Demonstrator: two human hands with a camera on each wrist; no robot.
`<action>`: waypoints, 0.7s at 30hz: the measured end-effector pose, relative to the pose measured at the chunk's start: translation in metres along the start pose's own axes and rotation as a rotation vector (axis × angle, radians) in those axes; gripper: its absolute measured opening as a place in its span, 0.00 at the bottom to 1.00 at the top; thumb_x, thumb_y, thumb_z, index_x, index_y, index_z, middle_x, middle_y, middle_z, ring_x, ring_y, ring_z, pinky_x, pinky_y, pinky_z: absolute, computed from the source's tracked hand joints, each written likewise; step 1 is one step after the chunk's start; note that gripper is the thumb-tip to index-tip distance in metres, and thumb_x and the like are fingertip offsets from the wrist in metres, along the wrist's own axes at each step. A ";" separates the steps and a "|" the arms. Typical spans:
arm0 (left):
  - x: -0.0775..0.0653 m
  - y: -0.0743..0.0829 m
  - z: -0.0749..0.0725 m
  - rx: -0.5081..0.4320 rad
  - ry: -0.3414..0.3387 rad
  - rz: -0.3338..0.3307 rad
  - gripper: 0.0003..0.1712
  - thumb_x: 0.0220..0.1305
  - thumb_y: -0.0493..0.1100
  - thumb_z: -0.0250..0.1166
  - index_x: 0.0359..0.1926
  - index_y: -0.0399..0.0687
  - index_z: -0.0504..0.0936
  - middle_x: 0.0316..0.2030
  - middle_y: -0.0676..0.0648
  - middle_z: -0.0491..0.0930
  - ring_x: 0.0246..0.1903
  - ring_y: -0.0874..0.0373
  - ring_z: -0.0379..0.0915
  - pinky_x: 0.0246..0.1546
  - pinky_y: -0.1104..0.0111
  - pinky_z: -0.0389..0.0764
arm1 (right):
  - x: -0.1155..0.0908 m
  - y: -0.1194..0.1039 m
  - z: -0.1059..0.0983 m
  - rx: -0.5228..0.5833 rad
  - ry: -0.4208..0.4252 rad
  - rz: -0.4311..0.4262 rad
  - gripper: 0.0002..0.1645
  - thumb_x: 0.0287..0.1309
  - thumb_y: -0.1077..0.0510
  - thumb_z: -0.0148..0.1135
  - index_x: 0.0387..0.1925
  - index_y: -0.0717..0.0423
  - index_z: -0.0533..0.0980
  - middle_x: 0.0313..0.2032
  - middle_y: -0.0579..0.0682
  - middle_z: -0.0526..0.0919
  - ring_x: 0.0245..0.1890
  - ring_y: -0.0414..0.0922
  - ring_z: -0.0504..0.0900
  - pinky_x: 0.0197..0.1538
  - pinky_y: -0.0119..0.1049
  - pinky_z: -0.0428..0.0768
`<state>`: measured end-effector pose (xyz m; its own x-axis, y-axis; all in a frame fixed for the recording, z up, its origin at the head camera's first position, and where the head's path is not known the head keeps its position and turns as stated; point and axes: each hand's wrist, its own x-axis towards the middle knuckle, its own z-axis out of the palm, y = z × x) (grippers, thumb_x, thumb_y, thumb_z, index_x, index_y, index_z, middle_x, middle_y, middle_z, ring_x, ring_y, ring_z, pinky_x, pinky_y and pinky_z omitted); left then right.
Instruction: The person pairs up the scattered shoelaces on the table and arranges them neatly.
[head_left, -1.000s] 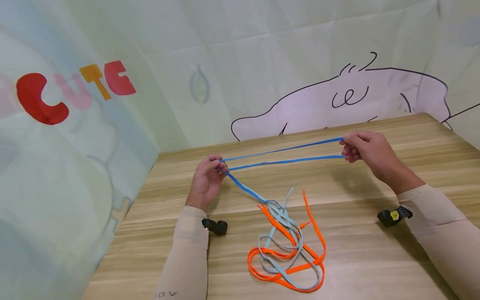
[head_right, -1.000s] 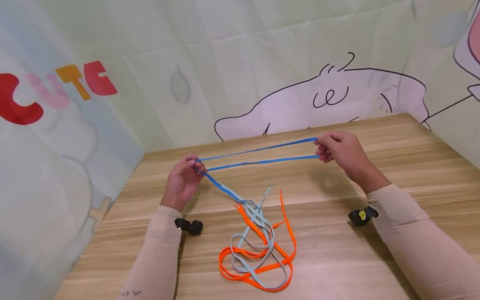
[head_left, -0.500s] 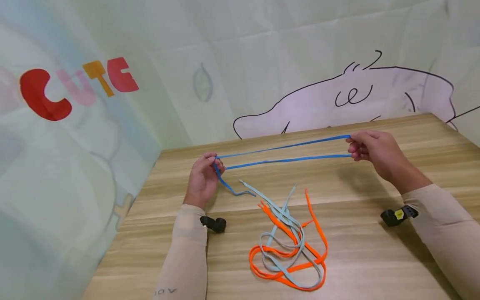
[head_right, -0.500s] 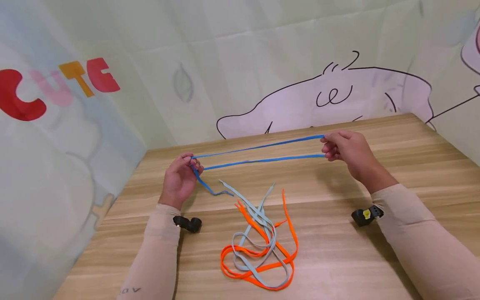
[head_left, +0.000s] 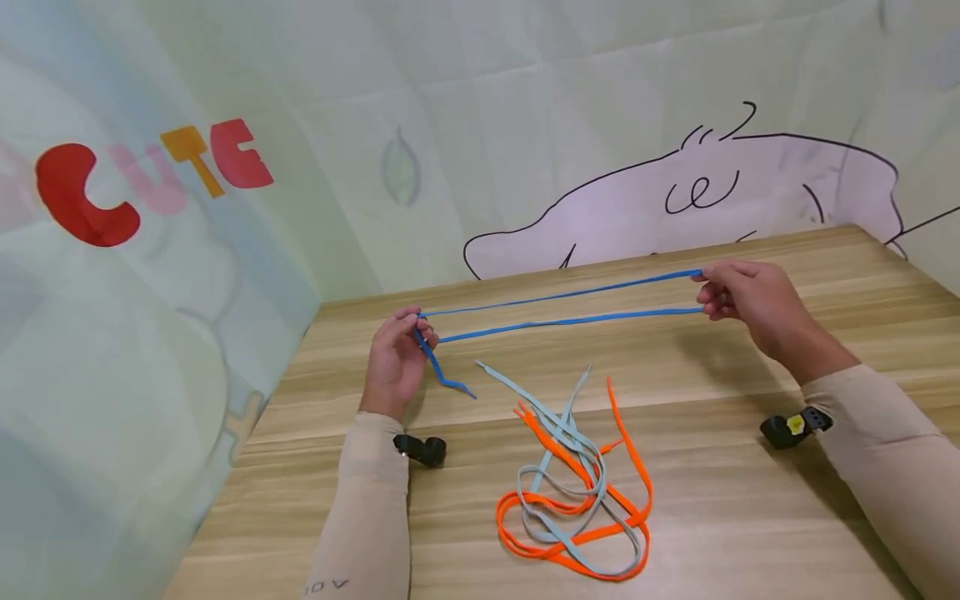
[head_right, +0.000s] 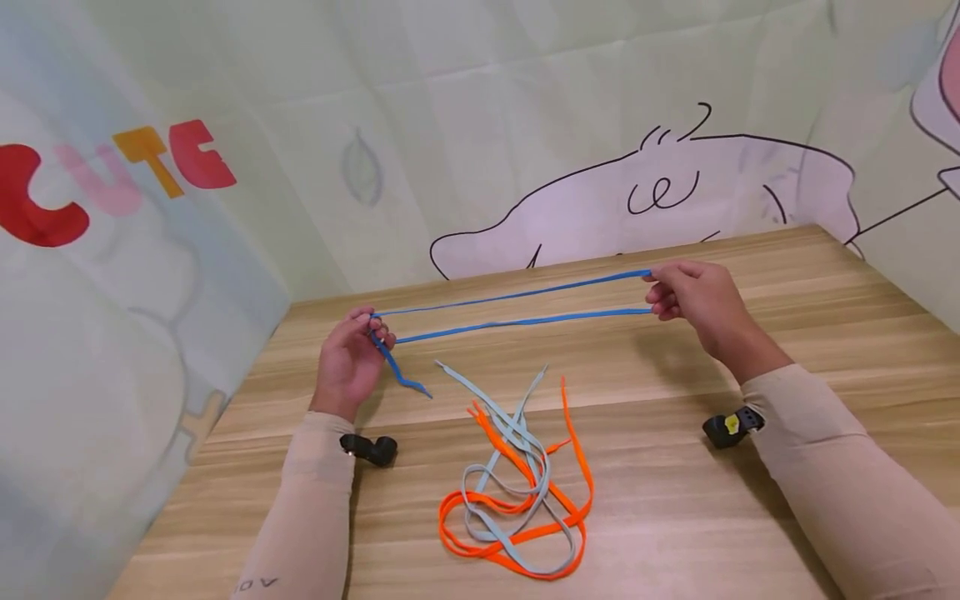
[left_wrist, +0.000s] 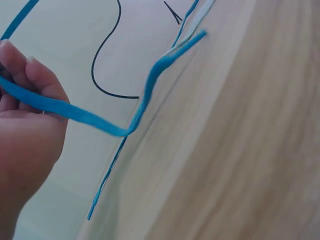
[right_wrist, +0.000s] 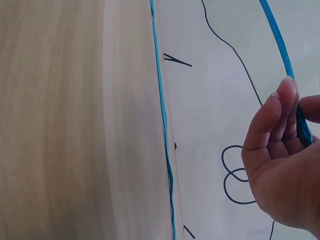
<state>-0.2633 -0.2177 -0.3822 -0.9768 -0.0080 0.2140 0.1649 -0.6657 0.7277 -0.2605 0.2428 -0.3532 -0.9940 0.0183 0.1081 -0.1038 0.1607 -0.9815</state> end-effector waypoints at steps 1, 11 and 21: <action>0.000 0.000 0.000 0.002 0.010 0.000 0.13 0.72 0.30 0.49 0.36 0.41 0.80 0.27 0.48 0.77 0.28 0.57 0.72 0.36 0.69 0.75 | 0.000 0.000 -0.001 0.003 0.013 0.001 0.18 0.73 0.47 0.55 0.42 0.56 0.81 0.27 0.43 0.82 0.28 0.39 0.81 0.37 0.32 0.84; 0.001 0.000 0.001 0.011 0.059 -0.004 0.10 0.73 0.31 0.52 0.39 0.41 0.80 0.31 0.47 0.79 0.30 0.57 0.73 0.38 0.70 0.77 | 0.000 0.002 -0.006 0.074 0.083 0.018 0.13 0.71 0.49 0.58 0.31 0.45 0.83 0.27 0.42 0.82 0.28 0.38 0.80 0.34 0.29 0.82; 0.003 0.000 -0.004 0.053 0.110 0.008 0.07 0.72 0.33 0.53 0.41 0.44 0.78 0.32 0.48 0.82 0.32 0.57 0.76 0.39 0.69 0.77 | 0.002 0.004 -0.008 0.095 0.125 0.030 0.13 0.70 0.51 0.60 0.28 0.44 0.83 0.26 0.41 0.82 0.28 0.37 0.80 0.33 0.30 0.83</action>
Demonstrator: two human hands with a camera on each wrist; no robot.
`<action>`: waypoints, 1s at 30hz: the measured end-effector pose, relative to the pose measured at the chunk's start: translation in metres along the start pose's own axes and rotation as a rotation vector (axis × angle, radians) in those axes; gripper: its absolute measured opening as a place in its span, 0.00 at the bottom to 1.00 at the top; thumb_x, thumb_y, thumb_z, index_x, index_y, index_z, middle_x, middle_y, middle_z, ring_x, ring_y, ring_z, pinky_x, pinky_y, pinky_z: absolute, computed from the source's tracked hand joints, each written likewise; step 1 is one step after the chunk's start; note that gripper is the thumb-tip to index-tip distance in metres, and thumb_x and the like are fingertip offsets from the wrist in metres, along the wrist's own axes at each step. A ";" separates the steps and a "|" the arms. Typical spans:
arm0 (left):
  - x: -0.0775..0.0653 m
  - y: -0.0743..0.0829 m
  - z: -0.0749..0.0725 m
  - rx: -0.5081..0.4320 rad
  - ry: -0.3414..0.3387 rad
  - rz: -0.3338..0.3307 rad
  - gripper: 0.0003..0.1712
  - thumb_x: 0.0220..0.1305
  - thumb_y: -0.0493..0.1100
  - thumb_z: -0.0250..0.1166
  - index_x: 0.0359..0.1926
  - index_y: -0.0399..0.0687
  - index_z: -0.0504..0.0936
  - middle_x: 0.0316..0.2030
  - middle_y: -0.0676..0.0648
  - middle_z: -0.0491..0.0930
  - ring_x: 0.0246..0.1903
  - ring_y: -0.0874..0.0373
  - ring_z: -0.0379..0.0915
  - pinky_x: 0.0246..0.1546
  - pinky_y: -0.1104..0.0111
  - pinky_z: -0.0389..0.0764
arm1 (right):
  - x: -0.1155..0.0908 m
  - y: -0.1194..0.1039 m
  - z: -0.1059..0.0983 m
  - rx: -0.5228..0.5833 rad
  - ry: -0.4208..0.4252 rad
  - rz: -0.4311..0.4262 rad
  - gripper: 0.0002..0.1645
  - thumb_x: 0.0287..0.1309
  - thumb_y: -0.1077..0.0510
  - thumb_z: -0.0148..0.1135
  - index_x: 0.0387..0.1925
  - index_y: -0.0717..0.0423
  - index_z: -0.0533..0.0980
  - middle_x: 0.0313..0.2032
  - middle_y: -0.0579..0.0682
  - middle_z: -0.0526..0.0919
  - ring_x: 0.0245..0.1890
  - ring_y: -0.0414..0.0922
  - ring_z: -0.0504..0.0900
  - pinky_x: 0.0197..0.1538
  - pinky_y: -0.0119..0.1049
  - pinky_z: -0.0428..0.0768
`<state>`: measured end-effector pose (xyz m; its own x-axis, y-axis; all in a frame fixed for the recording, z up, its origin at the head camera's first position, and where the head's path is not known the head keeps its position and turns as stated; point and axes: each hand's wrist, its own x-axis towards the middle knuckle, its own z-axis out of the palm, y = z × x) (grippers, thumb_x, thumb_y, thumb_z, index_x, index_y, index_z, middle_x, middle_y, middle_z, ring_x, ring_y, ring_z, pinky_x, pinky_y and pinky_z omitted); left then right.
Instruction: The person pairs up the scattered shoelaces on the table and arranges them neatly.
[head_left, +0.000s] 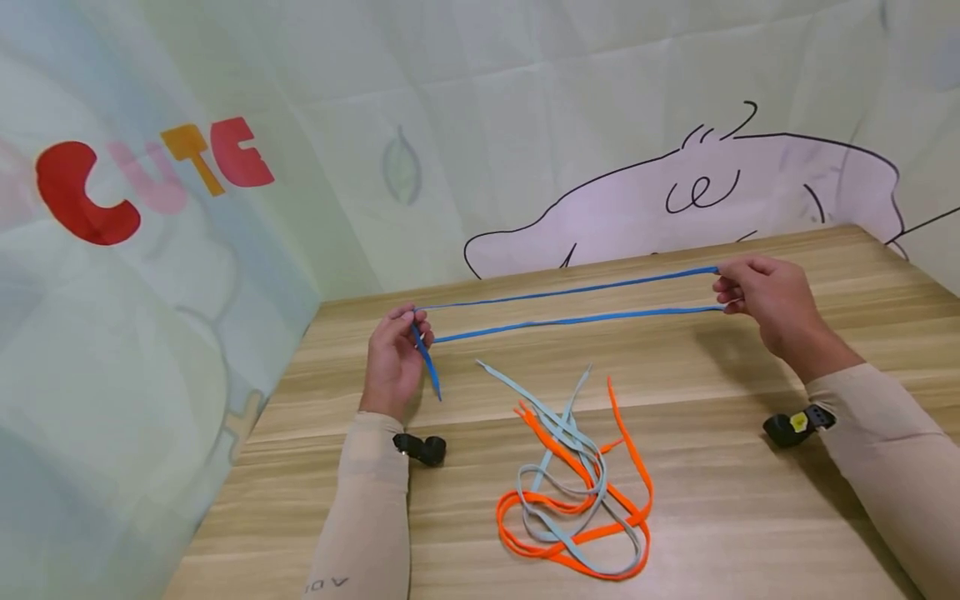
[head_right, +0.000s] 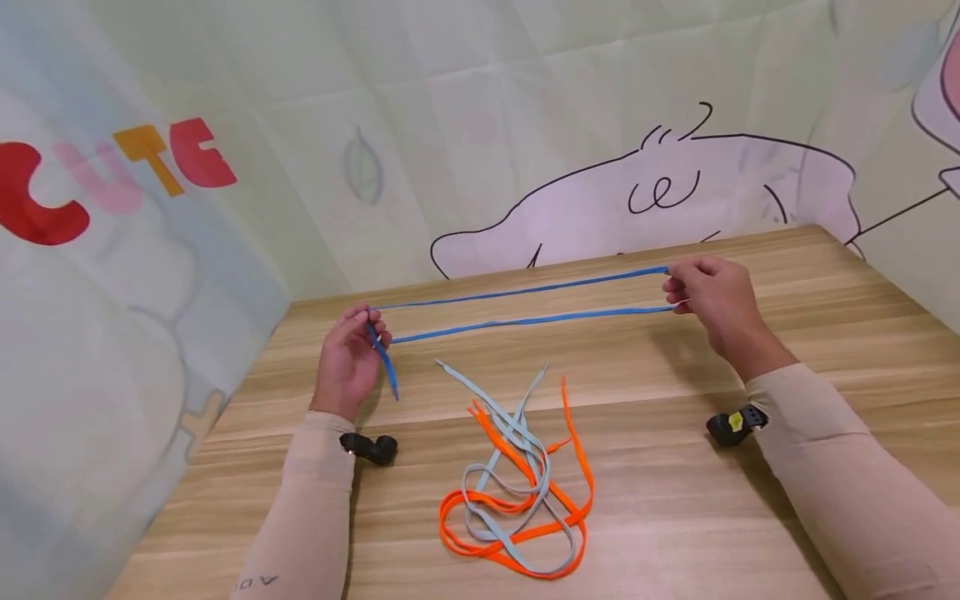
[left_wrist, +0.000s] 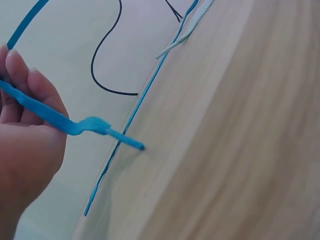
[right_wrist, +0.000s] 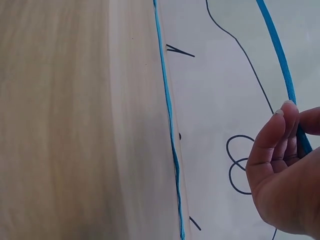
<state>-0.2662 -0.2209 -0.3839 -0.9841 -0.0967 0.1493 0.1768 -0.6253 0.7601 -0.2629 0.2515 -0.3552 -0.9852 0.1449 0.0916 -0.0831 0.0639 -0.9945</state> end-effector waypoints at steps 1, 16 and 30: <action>0.000 0.000 0.000 0.000 0.006 0.002 0.07 0.73 0.33 0.53 0.41 0.44 0.78 0.31 0.48 0.82 0.32 0.57 0.76 0.39 0.69 0.77 | 0.000 0.000 0.000 -0.007 0.006 -0.001 0.13 0.70 0.51 0.60 0.28 0.44 0.83 0.26 0.41 0.82 0.28 0.37 0.80 0.33 0.29 0.83; 0.001 0.004 -0.002 -0.016 0.073 0.012 0.08 0.74 0.32 0.52 0.40 0.45 0.77 0.29 0.49 0.82 0.30 0.57 0.77 0.39 0.67 0.76 | 0.003 0.003 -0.005 -0.013 0.070 0.002 0.09 0.68 0.50 0.62 0.37 0.51 0.82 0.28 0.39 0.83 0.28 0.36 0.81 0.34 0.30 0.83; 0.003 0.005 -0.005 0.018 0.128 0.001 0.04 0.74 0.34 0.54 0.41 0.45 0.75 0.28 0.50 0.80 0.29 0.58 0.74 0.38 0.69 0.75 | 0.005 0.006 -0.008 0.014 0.100 0.010 0.07 0.69 0.54 0.61 0.40 0.52 0.81 0.28 0.38 0.84 0.26 0.36 0.82 0.31 0.29 0.83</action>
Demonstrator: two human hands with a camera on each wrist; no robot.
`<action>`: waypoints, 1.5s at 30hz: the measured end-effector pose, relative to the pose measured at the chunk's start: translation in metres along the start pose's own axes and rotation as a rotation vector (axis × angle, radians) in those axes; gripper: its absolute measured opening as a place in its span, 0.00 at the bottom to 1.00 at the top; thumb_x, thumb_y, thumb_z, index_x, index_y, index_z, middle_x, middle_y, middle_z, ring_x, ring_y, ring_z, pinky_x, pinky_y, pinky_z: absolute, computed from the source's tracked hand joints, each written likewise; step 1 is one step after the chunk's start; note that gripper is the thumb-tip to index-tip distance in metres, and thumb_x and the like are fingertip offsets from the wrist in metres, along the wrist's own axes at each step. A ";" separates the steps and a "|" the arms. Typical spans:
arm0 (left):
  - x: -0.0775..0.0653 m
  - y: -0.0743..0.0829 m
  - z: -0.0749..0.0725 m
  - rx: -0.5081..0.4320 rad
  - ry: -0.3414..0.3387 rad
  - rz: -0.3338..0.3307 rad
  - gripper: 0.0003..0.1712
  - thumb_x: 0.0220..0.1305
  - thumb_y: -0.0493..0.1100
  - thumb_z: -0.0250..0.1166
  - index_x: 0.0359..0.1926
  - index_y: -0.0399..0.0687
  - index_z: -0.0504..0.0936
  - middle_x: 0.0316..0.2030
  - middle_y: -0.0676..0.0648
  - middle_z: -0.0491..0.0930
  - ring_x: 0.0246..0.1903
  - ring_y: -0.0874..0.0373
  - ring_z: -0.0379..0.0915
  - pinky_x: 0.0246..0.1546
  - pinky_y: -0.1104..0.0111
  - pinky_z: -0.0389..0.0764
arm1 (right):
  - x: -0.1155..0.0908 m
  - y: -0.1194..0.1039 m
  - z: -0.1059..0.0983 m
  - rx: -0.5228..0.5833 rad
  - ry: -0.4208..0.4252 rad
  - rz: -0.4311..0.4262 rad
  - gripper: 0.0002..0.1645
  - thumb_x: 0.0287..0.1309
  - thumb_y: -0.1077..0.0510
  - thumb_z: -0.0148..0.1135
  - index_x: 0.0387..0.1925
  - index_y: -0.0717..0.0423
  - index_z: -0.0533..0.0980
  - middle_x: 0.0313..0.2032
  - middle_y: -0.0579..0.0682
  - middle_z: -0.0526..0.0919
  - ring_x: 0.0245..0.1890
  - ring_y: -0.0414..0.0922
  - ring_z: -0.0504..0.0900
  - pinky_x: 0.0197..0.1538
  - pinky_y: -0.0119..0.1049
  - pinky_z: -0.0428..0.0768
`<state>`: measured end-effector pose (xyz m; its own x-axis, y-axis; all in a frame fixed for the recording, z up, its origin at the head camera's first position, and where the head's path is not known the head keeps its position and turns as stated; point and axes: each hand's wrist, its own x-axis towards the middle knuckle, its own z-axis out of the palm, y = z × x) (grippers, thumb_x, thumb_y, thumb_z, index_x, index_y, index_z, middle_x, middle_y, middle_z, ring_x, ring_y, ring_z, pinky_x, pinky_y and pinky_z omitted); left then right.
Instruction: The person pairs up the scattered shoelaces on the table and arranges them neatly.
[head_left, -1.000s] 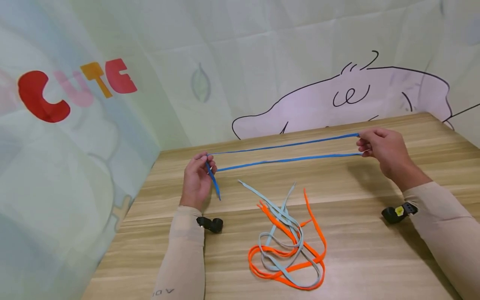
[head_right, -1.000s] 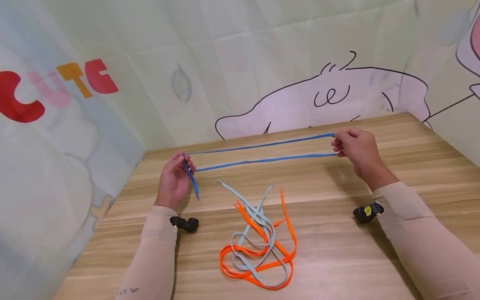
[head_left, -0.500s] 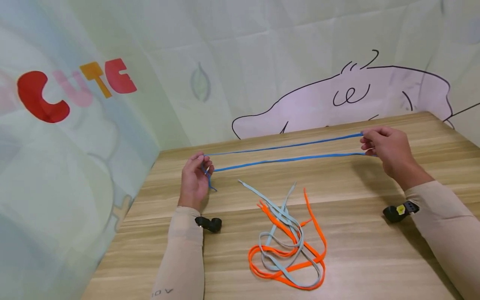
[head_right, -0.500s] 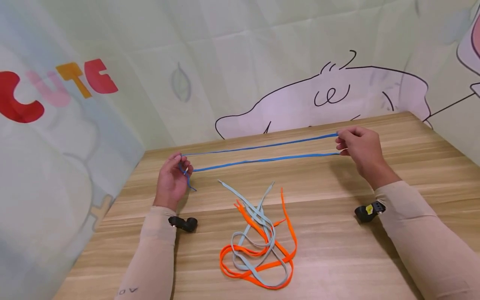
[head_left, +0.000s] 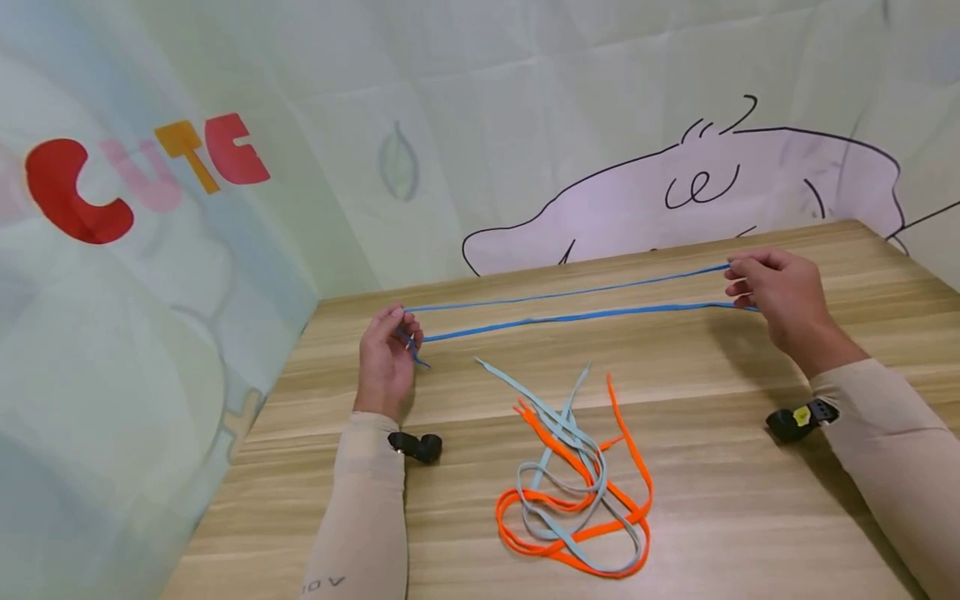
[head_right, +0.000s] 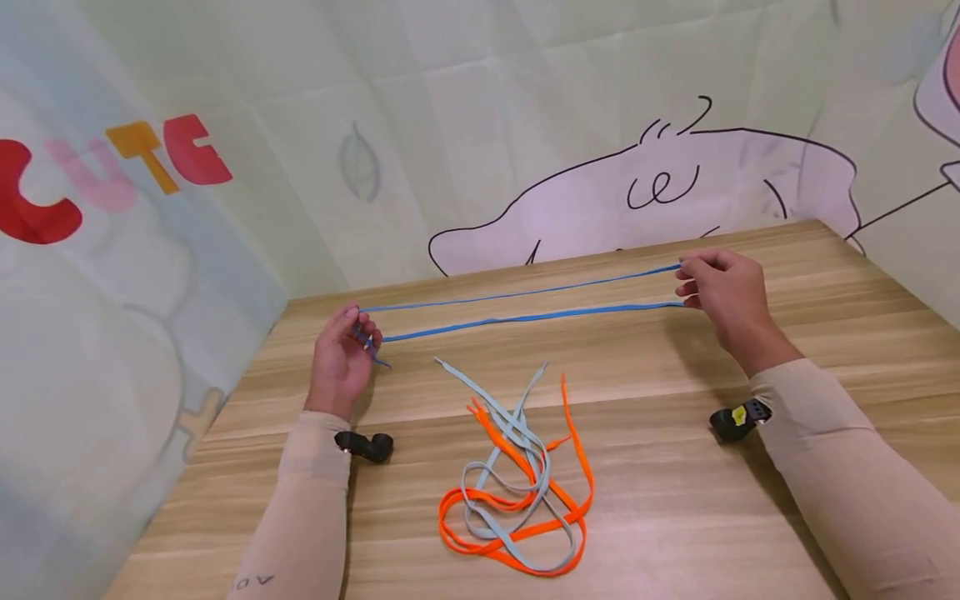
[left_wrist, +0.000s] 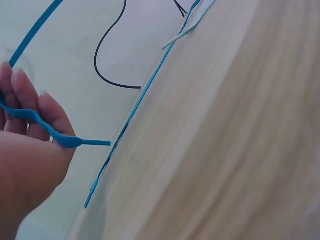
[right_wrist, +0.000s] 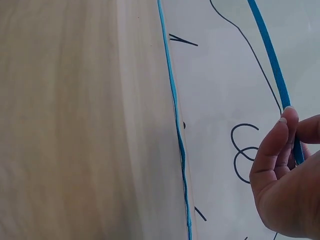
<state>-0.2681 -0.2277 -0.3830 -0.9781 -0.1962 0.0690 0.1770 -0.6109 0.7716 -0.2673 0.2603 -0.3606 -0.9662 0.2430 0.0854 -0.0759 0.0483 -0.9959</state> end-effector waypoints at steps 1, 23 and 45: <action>0.000 0.000 0.000 0.002 0.007 0.000 0.04 0.74 0.34 0.54 0.41 0.46 0.75 0.28 0.50 0.80 0.29 0.58 0.74 0.38 0.69 0.74 | 0.000 0.000 0.000 0.009 -0.001 0.001 0.06 0.69 0.55 0.61 0.39 0.51 0.82 0.28 0.38 0.84 0.26 0.36 0.82 0.31 0.29 0.83; 0.003 0.001 -0.009 0.011 0.076 -0.069 0.11 0.76 0.37 0.55 0.55 0.42 0.76 0.39 0.50 0.85 0.33 0.60 0.76 0.41 0.71 0.77 | 0.002 0.006 -0.005 -0.018 0.017 0.032 0.05 0.68 0.52 0.62 0.38 0.44 0.82 0.27 0.36 0.85 0.26 0.35 0.83 0.33 0.29 0.83; 0.002 0.006 -0.011 0.045 0.093 -0.180 0.16 0.76 0.42 0.52 0.60 0.46 0.75 0.50 0.49 0.85 0.36 0.60 0.79 0.38 0.73 0.78 | 0.003 0.004 -0.005 -0.149 -0.046 0.058 0.16 0.74 0.49 0.53 0.52 0.55 0.75 0.29 0.30 0.85 0.31 0.32 0.84 0.37 0.28 0.83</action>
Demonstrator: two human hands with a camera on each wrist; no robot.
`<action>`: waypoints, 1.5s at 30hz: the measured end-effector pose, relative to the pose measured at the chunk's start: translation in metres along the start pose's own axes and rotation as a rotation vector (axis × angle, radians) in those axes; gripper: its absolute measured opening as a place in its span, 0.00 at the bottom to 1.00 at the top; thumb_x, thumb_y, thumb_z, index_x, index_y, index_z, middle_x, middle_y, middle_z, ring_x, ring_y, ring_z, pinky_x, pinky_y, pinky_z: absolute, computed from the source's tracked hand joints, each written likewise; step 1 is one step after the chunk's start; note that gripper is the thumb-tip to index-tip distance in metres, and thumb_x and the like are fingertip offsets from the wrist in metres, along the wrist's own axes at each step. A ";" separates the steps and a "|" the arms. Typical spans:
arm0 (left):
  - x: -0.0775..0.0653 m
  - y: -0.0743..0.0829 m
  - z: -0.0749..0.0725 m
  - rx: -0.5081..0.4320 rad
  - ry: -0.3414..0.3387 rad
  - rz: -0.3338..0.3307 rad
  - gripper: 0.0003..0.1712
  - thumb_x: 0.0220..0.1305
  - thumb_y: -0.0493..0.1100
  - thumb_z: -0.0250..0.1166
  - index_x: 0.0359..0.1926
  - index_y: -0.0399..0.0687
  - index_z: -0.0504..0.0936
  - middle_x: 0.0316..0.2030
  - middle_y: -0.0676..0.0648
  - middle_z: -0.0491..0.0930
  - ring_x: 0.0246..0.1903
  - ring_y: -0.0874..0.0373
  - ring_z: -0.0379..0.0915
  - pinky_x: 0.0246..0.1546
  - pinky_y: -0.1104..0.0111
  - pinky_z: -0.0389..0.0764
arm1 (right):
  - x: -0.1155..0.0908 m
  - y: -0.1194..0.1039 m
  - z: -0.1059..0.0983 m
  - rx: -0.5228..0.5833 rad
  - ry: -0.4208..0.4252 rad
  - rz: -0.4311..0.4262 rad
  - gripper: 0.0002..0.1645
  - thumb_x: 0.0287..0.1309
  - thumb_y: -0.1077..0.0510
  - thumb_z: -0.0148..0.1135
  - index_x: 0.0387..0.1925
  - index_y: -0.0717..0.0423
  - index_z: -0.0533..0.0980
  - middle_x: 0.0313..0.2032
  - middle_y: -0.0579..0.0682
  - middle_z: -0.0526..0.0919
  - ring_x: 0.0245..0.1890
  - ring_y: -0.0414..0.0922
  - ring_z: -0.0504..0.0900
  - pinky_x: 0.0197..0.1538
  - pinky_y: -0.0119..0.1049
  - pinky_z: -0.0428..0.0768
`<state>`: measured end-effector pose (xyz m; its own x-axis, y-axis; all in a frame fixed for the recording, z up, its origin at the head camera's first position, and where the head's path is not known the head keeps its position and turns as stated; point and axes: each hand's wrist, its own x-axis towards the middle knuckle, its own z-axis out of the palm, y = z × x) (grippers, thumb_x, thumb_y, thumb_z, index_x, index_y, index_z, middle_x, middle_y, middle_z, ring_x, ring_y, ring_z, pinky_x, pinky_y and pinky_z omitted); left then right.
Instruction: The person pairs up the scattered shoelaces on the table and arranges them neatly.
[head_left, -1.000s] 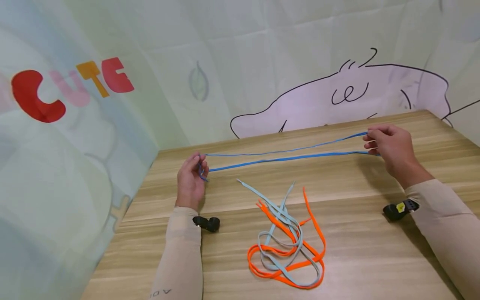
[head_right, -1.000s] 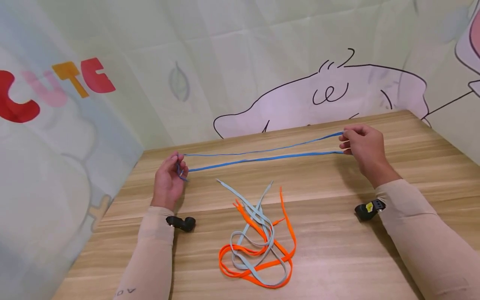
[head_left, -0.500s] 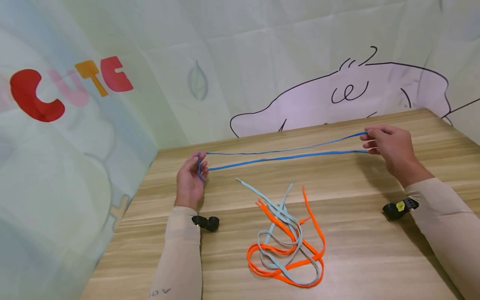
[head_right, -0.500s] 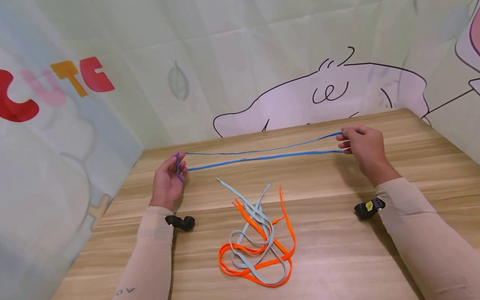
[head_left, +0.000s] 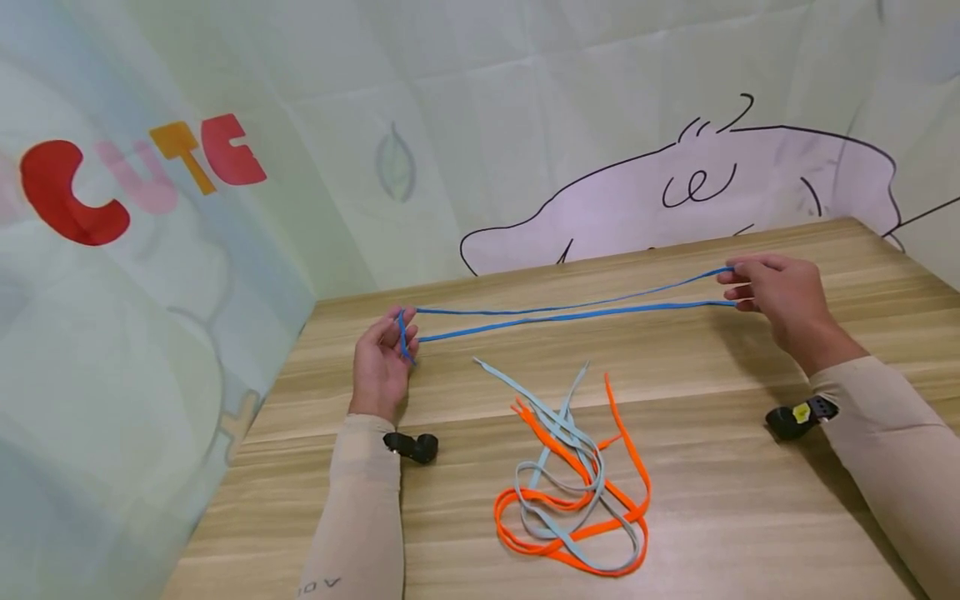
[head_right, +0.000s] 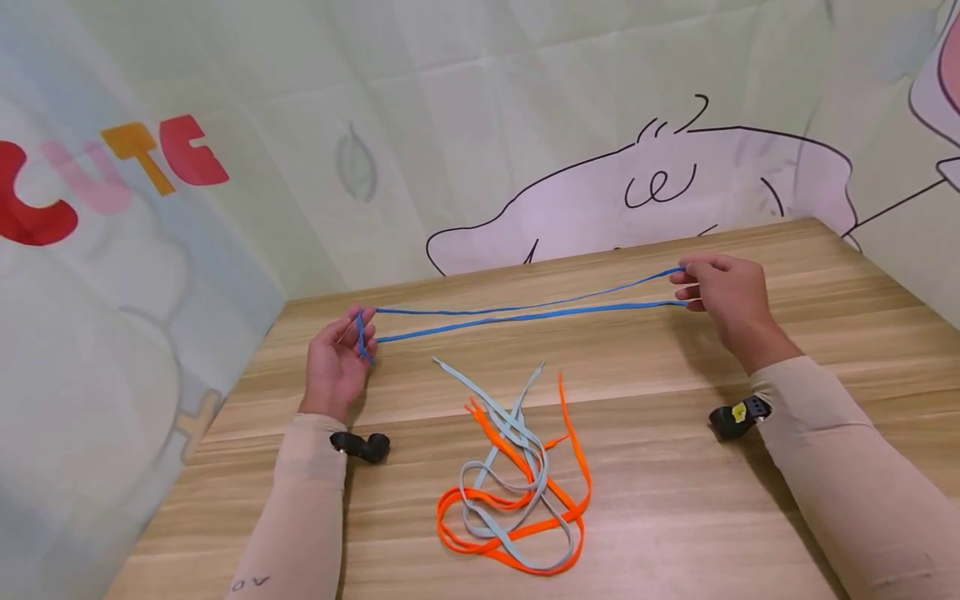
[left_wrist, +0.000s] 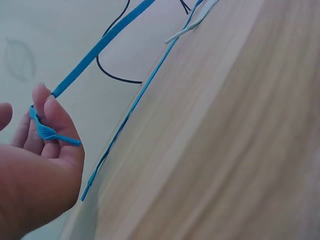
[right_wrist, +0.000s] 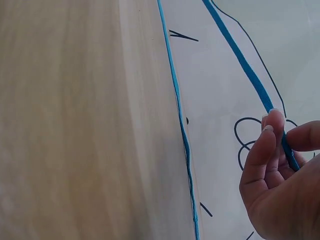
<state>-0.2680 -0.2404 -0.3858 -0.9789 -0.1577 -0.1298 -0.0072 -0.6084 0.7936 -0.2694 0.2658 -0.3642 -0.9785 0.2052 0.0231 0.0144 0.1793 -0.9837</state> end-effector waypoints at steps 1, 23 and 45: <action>0.000 0.000 0.000 0.001 0.002 -0.002 0.16 0.76 0.42 0.52 0.60 0.46 0.75 0.50 0.49 0.85 0.36 0.60 0.79 0.38 0.73 0.78 | 0.000 0.000 0.000 -0.006 -0.002 0.000 0.15 0.74 0.49 0.53 0.53 0.54 0.74 0.29 0.29 0.85 0.31 0.32 0.84 0.37 0.28 0.83; 0.002 0.000 -0.004 0.005 0.057 -0.094 0.26 0.78 0.44 0.48 0.71 0.42 0.66 0.57 0.44 0.81 0.32 0.61 0.77 0.32 0.75 0.76 | 0.002 0.004 -0.002 -0.078 -0.001 0.026 0.19 0.75 0.48 0.50 0.56 0.56 0.71 0.30 0.30 0.84 0.32 0.34 0.85 0.38 0.28 0.82; 0.008 -0.002 -0.004 -0.087 0.125 -0.118 0.19 0.76 0.40 0.52 0.62 0.39 0.65 0.41 0.44 0.79 0.40 0.56 0.80 0.43 0.73 0.79 | 0.004 0.007 -0.006 -0.087 0.017 0.052 0.15 0.75 0.52 0.50 0.53 0.57 0.71 0.26 0.28 0.84 0.29 0.32 0.85 0.37 0.30 0.84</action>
<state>-0.2752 -0.2437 -0.3908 -0.9395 -0.1734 -0.2955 -0.0971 -0.6924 0.7150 -0.2721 0.2736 -0.3700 -0.9723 0.2324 -0.0242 0.0841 0.2511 -0.9643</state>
